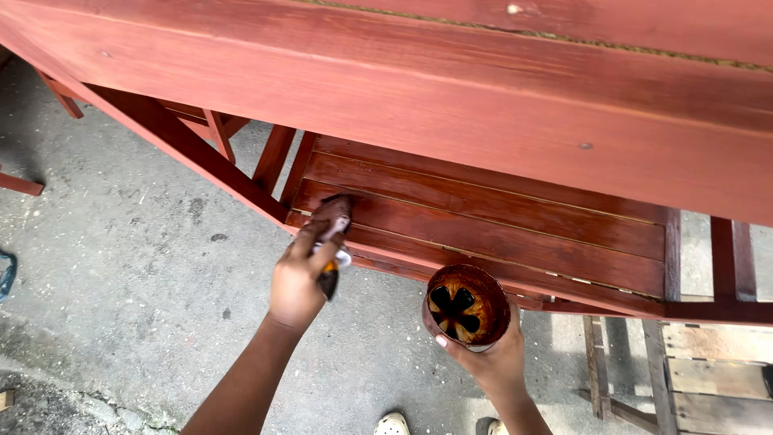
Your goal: The person applies a reddish-brown stain or varnish to wooden shelf units using a brush, dipping the brush into a container of stain held in the other hand. They work across the shelves, rails and side panels of the furniture, moving between several unfinished red-stained pieces.
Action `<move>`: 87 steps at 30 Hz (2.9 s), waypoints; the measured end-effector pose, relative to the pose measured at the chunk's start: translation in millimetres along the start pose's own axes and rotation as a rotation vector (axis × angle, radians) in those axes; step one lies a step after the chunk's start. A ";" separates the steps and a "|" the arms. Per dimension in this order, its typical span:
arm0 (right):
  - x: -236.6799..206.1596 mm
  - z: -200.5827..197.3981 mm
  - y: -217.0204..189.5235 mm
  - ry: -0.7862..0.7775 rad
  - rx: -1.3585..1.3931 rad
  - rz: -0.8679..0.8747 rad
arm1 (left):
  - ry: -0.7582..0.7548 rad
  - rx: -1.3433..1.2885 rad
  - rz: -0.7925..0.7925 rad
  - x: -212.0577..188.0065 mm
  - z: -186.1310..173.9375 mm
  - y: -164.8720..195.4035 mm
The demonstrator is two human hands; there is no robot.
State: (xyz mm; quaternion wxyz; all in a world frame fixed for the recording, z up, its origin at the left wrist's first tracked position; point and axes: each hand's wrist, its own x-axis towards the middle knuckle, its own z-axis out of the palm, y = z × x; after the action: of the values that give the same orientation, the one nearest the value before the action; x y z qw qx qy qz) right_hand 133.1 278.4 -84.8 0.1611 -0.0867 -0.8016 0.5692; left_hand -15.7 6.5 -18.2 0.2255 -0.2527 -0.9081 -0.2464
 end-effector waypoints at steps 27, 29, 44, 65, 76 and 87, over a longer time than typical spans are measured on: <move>-144.1 -166.6 41.3 0.229 -0.019 0.344 | 0.165 -0.225 -0.504 -19.5 159.4 159.7; -151.0 -177.6 46.7 0.271 -0.026 0.366 | 0.205 -0.365 -0.499 -22.5 186.0 215.3; -180.8 -231.4 68.1 0.400 0.018 0.291 | 0.027 -0.799 -0.639 -12.9 241.2 392.6; -159.8 -199.7 65.4 0.535 -0.008 0.334 | -0.018 -1.053 -0.744 26.4 274.7 408.4; -118.5 -156.7 38.5 0.504 -0.035 0.202 | -0.044 -0.760 -0.680 17.7 195.7 224.7; -94.9 -134.3 23.0 0.317 -0.020 0.151 | 0.049 -0.111 -0.527 17.5 75.5 -6.4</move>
State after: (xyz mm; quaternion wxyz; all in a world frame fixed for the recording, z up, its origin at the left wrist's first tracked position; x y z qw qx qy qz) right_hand 268.6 374.4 -81.3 0.2415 -0.2370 -0.7629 0.5509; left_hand -54.4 50.2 -69.6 0.1614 -0.0134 -0.9218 -0.3522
